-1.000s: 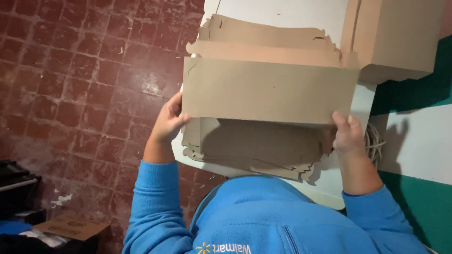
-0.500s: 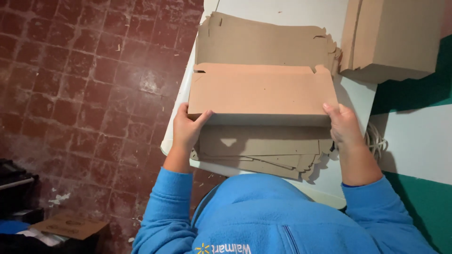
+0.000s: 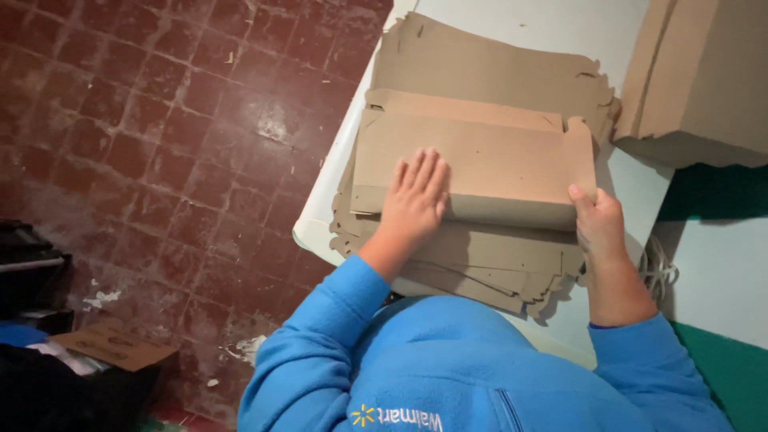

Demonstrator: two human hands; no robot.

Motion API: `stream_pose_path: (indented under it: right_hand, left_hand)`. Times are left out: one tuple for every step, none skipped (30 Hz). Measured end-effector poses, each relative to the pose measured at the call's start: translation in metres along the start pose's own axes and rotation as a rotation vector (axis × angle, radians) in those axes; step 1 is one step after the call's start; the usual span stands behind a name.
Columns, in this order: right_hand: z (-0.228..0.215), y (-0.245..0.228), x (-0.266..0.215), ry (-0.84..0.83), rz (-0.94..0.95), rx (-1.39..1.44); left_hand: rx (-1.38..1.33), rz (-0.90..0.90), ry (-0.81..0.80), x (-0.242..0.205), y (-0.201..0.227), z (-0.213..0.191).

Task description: Folding and assembling cardboard shipping boxes from flat sheets.

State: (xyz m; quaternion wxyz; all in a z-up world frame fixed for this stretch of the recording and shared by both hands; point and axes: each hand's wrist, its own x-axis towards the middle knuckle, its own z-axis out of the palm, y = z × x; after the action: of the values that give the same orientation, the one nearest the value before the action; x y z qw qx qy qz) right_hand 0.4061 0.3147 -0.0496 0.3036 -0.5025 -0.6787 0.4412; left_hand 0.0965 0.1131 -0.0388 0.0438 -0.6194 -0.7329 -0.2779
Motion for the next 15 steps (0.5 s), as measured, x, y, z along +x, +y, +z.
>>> stream_pose_path:
  right_hand:
    - [0.001,-0.001,0.002,-0.008,-0.006,0.001]
    - [0.002,0.0,-0.001,0.022,0.017,-0.05]
    - [0.002,0.0,-0.003,0.051,0.039,-0.102]
    - [0.002,-0.002,-0.002,0.051,0.039,-0.101]
    - [0.002,-0.003,-0.002,0.041,0.037,-0.055]
    - [0.001,-0.005,-0.002,0.03,0.035,-0.009]
    - [-0.001,-0.003,-0.001,0.03,0.036,-0.01]
    - [-0.003,0.0,-0.001,0.014,0.026,-0.085]
    - [-0.006,0.002,0.0,-0.002,0.016,-0.16]
    - [-0.006,0.003,0.001,0.001,0.015,-0.16]
    - [-0.006,0.004,0.003,-0.022,0.034,-0.092]
    - [-0.006,0.006,0.002,-0.051,0.057,-0.026]
    - [-0.006,0.007,0.0,-0.052,0.06,-0.027]
    - [-0.006,0.008,0.0,-0.068,0.045,0.017]
    - [-0.006,0.009,0.001,-0.085,0.03,0.062]
  left_hand:
    - [0.005,-0.007,0.005,0.002,0.001,0.001]
    - [0.004,-0.046,-0.021,0.002,0.003,0.003]
    - [0.003,-0.084,-0.047,0.002,0.005,0.004]
    - [0.004,-0.084,-0.048,0.001,0.004,0.005]
    - [0.022,-0.074,-0.032,0.0,0.004,0.005]
    - [0.039,-0.065,-0.017,-0.002,0.004,0.006]
    - [0.038,-0.065,-0.018,0.0,0.003,0.004]
    - [0.016,-0.078,-0.055,0.002,0.003,0.002]
    - [-0.007,-0.09,-0.093,0.003,0.003,-0.001]
    - [-0.007,-0.087,-0.091,0.008,0.0,-0.005]
    - [0.01,-0.098,-0.1,0.012,-0.003,-0.009]
    - [0.025,-0.113,-0.112,0.013,-0.005,-0.013]
    - [0.024,-0.115,-0.115,0.012,-0.007,-0.013]
    - [0.036,-0.12,-0.097,0.012,-0.009,-0.012]
    - [0.048,-0.125,-0.079,0.012,-0.012,-0.011]
